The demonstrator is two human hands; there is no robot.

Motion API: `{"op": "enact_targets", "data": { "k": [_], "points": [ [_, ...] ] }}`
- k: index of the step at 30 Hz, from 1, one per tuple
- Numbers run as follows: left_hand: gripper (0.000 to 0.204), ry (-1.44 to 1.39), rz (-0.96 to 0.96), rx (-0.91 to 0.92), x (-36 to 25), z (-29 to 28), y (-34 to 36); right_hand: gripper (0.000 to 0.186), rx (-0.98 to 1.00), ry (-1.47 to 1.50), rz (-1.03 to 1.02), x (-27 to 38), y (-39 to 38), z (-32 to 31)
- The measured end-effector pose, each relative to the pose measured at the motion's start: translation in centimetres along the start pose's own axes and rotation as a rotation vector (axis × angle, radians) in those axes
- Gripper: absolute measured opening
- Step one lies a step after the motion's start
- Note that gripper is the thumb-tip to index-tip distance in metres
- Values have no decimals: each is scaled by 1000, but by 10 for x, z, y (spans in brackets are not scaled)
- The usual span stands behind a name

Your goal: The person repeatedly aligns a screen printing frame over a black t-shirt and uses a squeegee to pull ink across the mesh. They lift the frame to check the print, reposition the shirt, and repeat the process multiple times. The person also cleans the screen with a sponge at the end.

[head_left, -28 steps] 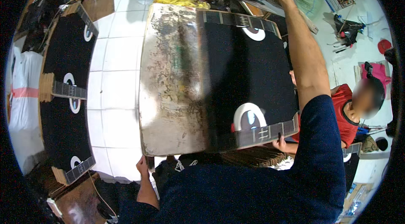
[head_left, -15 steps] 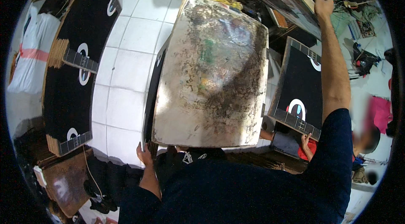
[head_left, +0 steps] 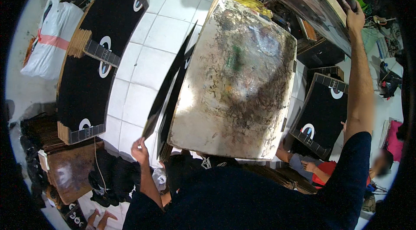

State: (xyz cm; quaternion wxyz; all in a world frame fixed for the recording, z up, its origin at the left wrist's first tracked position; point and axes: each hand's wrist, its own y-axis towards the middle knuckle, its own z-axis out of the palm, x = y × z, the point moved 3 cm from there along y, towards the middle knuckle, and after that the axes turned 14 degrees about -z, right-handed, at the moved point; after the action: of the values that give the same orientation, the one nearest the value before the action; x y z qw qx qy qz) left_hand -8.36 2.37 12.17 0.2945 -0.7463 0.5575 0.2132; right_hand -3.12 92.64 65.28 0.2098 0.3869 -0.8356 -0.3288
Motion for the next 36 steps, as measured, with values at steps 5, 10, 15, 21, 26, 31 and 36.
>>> {"op": "enact_targets", "data": {
  "k": [5,10,15,21,26,31,36],
  "points": [
    [21,-395,135,198,-166,10,67,71,12,1,2,0,5,2],
    [16,-353,697,-104,-338,11,53,63,95,-51,36,2,3,5],
    [21,-357,863,-219,-435,-60,-15,52,67,-38,-23,17,-5,4],
    [49,-346,1257,-59,-431,-77,-174,50,66,-76,-75,32,-9,2],
    [60,-228,1465,259,-385,4,-319,53,-1,-51,-156,32,-6,8],
    [58,8,1440,612,-333,87,-386,57,23,-87,-197,27,0,17],
    [84,76,1088,602,-290,94,-306,53,3,-83,-168,35,-9,13]
  ]
}}
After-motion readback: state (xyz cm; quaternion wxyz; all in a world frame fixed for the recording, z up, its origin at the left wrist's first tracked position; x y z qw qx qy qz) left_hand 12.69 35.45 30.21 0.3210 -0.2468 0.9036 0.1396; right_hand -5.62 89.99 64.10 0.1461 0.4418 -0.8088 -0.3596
